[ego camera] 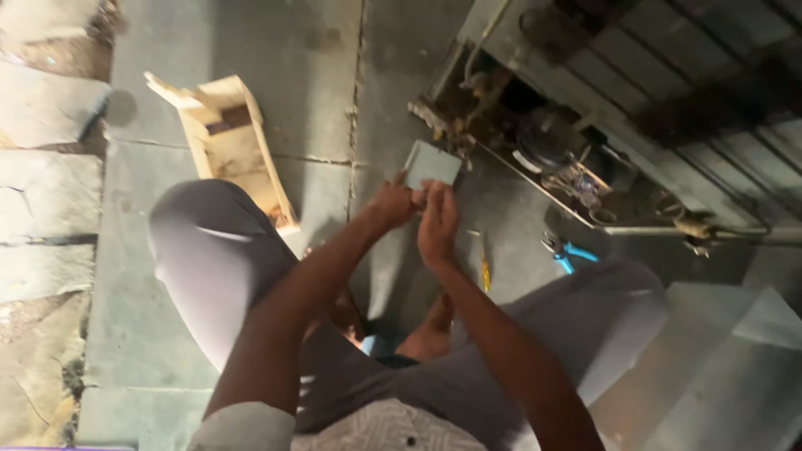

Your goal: The person sits on the floor in front of a refrigerator with its back panel removed and works on the compressor compartment and an electrical control box. They unscrew the box cover with a screwdriver, open it to reach the internal components, and use pliers on the wiring and parts inside.

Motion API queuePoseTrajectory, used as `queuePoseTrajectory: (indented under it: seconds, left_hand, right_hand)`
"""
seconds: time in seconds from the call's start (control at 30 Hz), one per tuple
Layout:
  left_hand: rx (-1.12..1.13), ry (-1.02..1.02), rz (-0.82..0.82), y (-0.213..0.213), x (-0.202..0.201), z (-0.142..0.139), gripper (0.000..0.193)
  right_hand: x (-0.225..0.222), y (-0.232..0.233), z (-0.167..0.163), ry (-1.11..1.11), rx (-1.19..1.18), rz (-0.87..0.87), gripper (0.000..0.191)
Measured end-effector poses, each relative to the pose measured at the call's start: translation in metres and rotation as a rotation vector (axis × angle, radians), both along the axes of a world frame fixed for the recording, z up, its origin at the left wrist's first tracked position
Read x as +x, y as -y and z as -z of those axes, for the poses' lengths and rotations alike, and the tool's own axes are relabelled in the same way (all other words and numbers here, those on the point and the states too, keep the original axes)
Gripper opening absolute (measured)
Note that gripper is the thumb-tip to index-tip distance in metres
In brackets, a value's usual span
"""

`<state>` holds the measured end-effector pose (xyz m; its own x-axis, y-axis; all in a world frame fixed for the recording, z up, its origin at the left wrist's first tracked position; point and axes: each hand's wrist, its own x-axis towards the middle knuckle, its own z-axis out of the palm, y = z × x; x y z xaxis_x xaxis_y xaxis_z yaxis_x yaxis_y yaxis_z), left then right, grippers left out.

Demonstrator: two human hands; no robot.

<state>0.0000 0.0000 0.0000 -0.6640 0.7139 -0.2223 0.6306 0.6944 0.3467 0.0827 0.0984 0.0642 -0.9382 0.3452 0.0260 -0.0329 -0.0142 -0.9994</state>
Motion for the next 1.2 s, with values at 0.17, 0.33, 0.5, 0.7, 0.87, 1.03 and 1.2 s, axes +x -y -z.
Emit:
queuePoseTrajectory:
  seconds: [0.17, 0.33, 0.5, 0.7, 0.87, 1.03, 1.2]
  left_hand:
    - [0.017, 0.066, -0.036, 0.124, 0.07, 0.001, 0.024]
    - [0.082, 0.014, -0.04, 0.15, 0.051, -0.017, 0.025]
    - [-0.002, 0.134, -0.039, 0.058, 0.039, -0.008, 0.027]
    - [0.234, -0.13, -0.02, 0.076, 0.054, -0.045, 0.04]
    - [0.15, -0.068, -0.048, 0.095, 0.078, -0.056, 0.037]
    - [0.038, -0.071, -0.069, 0.091, 0.068, -0.052, 0.019]
    - [-0.002, -0.078, -0.109, 0.092, 0.065, -0.046, 0.017]
  right_hand:
    - [0.062, 0.132, 0.001, 0.006, -0.087, 0.092, 0.043]
    - [0.032, 0.156, 0.007, -0.068, -0.168, 0.19, 0.047]
    - [0.017, 0.048, 0.018, -0.173, 0.4, 0.051, 0.031]
    - [0.009, 0.086, -0.019, -0.075, 0.129, -0.021, 0.044]
    - [0.038, 0.104, -0.022, -0.204, -0.016, 0.162, 0.038]
    - [0.035, 0.119, -0.023, -0.137, -0.056, 0.378, 0.031]
    - [0.018, 0.1, -0.01, -0.143, -0.087, 0.112, 0.039]
